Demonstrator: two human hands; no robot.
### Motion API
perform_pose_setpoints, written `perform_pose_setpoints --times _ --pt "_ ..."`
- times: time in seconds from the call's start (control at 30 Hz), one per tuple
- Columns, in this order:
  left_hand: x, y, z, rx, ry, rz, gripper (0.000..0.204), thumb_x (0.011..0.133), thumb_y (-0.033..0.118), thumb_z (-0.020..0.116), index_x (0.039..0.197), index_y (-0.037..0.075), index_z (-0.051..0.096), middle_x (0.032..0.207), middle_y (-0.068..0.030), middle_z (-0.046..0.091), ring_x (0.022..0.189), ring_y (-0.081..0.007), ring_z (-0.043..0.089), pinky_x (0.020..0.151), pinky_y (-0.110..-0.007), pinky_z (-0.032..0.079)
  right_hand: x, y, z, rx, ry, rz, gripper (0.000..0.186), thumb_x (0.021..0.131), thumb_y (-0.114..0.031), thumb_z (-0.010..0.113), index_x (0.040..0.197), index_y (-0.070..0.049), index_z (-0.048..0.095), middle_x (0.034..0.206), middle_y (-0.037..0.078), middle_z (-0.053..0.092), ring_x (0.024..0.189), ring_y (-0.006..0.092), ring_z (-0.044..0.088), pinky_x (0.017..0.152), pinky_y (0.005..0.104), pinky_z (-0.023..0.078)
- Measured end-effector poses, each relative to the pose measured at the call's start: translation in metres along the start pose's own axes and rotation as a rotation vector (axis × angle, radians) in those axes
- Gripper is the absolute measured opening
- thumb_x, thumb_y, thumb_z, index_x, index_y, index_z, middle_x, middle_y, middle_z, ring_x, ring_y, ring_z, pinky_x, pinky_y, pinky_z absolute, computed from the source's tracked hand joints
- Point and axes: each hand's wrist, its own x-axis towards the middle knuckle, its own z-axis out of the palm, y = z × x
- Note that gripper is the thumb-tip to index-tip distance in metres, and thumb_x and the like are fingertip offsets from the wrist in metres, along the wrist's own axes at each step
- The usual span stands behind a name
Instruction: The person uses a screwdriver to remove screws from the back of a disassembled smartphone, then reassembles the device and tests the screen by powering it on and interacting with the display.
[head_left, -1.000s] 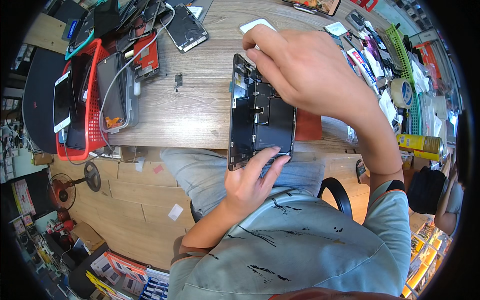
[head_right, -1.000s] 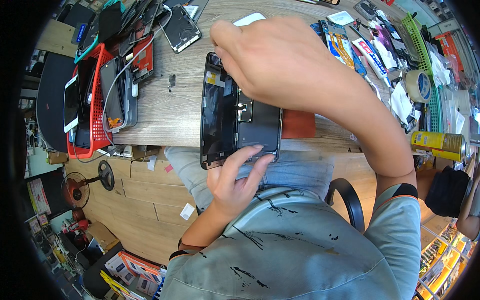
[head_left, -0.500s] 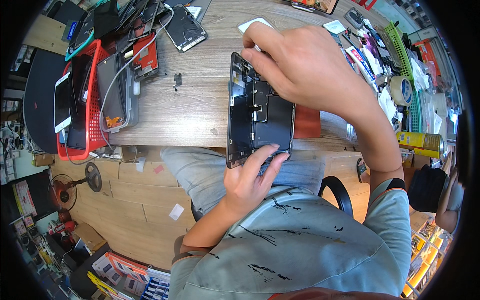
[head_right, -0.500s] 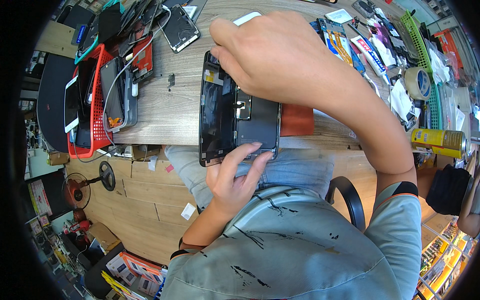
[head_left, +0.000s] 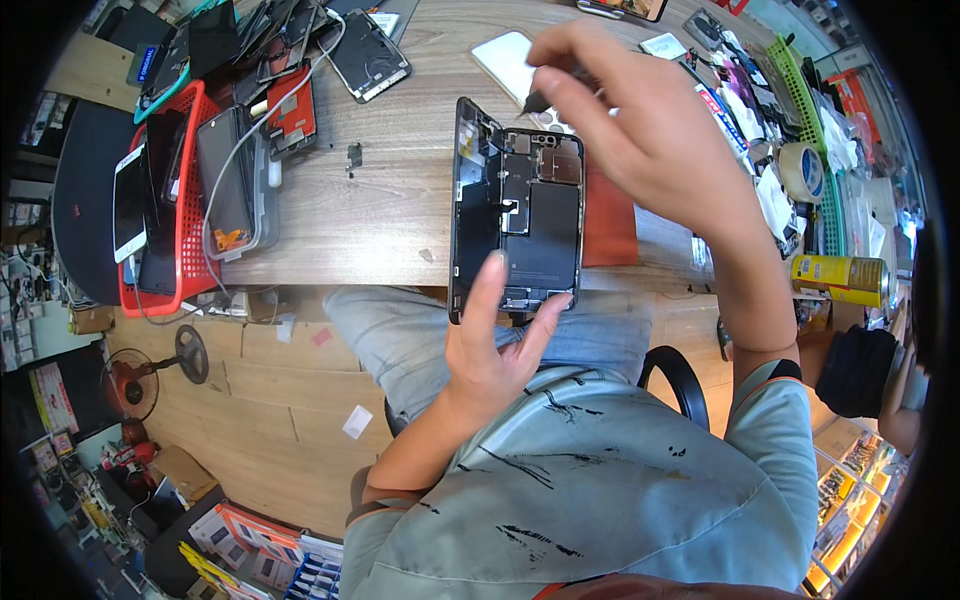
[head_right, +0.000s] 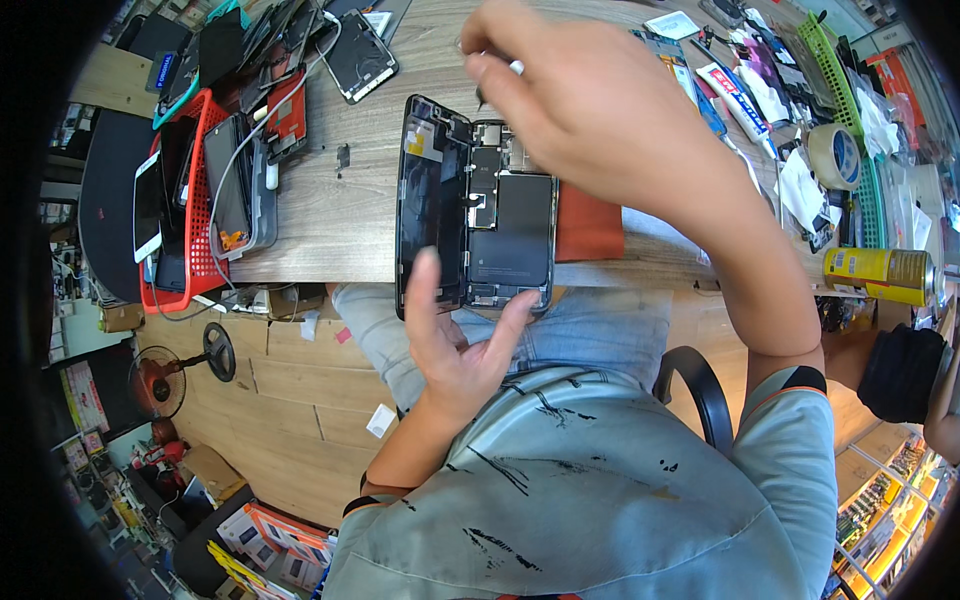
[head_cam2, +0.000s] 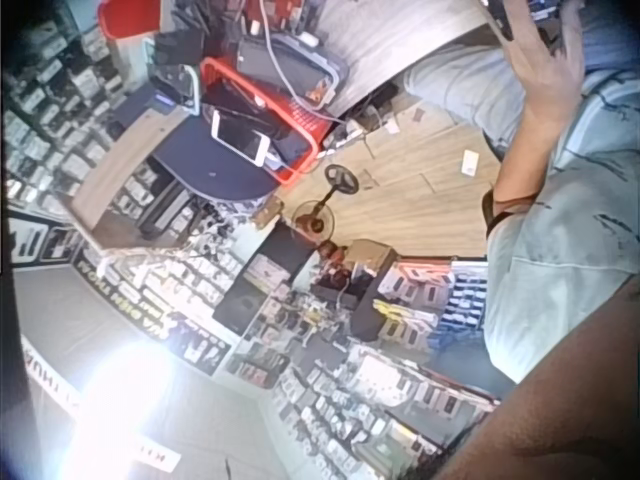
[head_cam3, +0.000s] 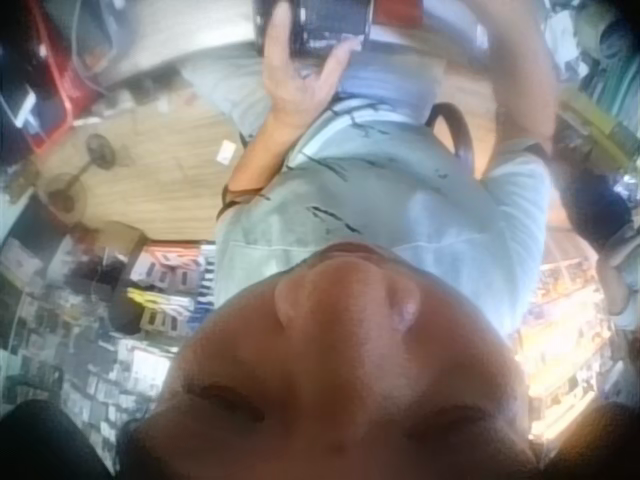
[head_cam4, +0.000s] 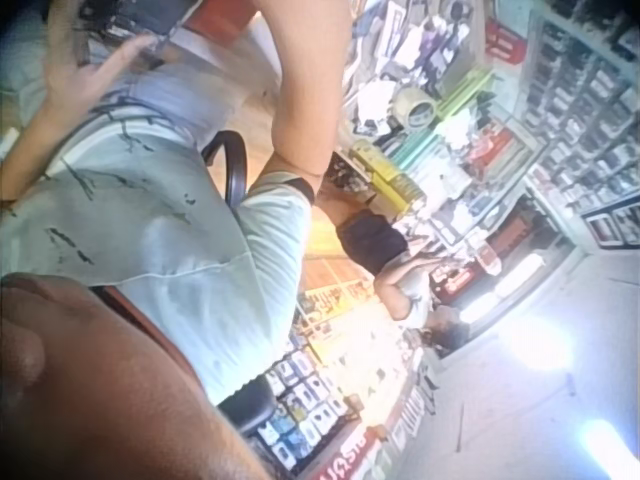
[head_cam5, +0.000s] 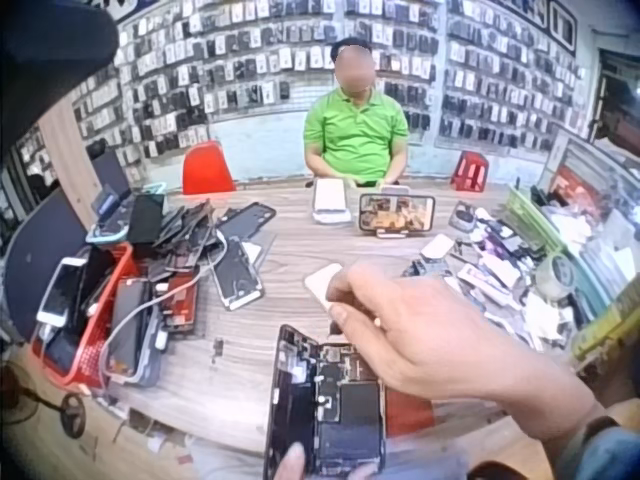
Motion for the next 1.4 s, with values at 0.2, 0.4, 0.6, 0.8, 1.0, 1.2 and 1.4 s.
perform_pose_setpoints --times 0.2,0.4,0.6,0.8,1.0,1.2,1.4 --pt "-0.003 -0.001 0.007 -0.112 0.122 -0.082 0.111 0.093 -0.005 0.073 0.159 -0.004 -0.015 0.148 -0.0367 0.046 0.131 -0.0389 0.058 0.108 -0.044 0.045 -0.054 0.017 -0.003 0.27 0.292 0.094 0.019 0.104 -0.005 0.057 0.121 -0.003 0.065 0.099 0.012 0.072 0.081 0.0219 0.072 0.072 0.0327 0.055" --pt "0.004 0.006 -0.006 0.223 -0.036 -0.069 0.093 0.106 0.004 0.052 0.158 -0.008 -0.024 0.157 -0.0422 0.035 0.148 -0.0464 0.041 0.123 -0.054 0.026 -0.111 0.012 0.022 0.069 0.332 0.188 0.015 0.095 -0.004 0.07 0.11 -0.002 0.071 0.116 0.014 0.063 0.102 0.0277 0.063 0.084 0.0356 0.051" --pt "0.012 0.001 -0.009 0.08 -0.169 -0.027 0.073 0.111 0.018 0.044 0.162 -0.012 0.001 0.165 -0.0371 0.024 0.15 -0.0413 0.039 0.123 -0.046 0.031 -0.119 0.003 0.047 0.023 0.34 0.267 0.015 0.083 -0.011 0.083 0.089 -0.004 0.072 0.118 0.014 0.058 0.11 0.0322 0.054 0.093 0.041 0.045" --pt "0.015 0.0 -0.005 0.139 -0.205 0.038 0.08 0.108 0.021 0.054 0.163 -0.011 0.005 0.16 -0.0402 0.034 0.148 -0.0469 0.042 0.121 -0.049 0.035 -0.115 0.003 0.058 0.008 0.413 0.283 0.016 0.079 -0.009 0.084 0.083 -0.003 0.07 0.119 0.013 0.058 0.109 0.0326 0.053 0.093 0.0427 0.046" --pt "0.012 -0.001 0.001 0.097 -0.152 0.062 0.102 0.098 0.018 0.069 0.165 -0.004 -0.006 0.162 -0.0414 0.026 0.149 -0.0518 0.037 0.123 -0.053 0.03 -0.112 -0.001 0.06 0.034 0.439 0.293 0.014 0.078 -0.004 0.082 0.083 -0.002 0.069 0.118 0.012 0.06 0.106 0.0328 0.054 0.092 0.0428 0.046" --pt "0.017 0.001 0.003 0.055 -0.14 0.073 0.118 0.089 0.012 0.078 0.164 -0.001 -0.012 0.163 -0.0416 0.022 0.151 -0.0515 0.034 0.123 -0.054 0.03 -0.113 -0.001 0.063 0.025 0.45 0.276 0.013 0.079 -0.002 0.08 0.084 -0.001 0.067 0.12 0.014 0.06 0.108 0.0334 0.055 0.093 0.0427 0.046" --pt "0.017 0.0 0.002 0.115 -0.154 0.1 0.125 0.083 0.008 0.081 0.164 0.0 -0.014 0.163 -0.0417 0.021 0.15 -0.0525 0.034 0.123 -0.055 0.032 -0.114 0.0 0.063 0.029 0.44 0.286 0.014 0.079 -0.003 0.08 0.085 -0.002 0.068 0.121 0.014 0.059 0.11 0.0332 0.055 0.094 0.0428 0.046"
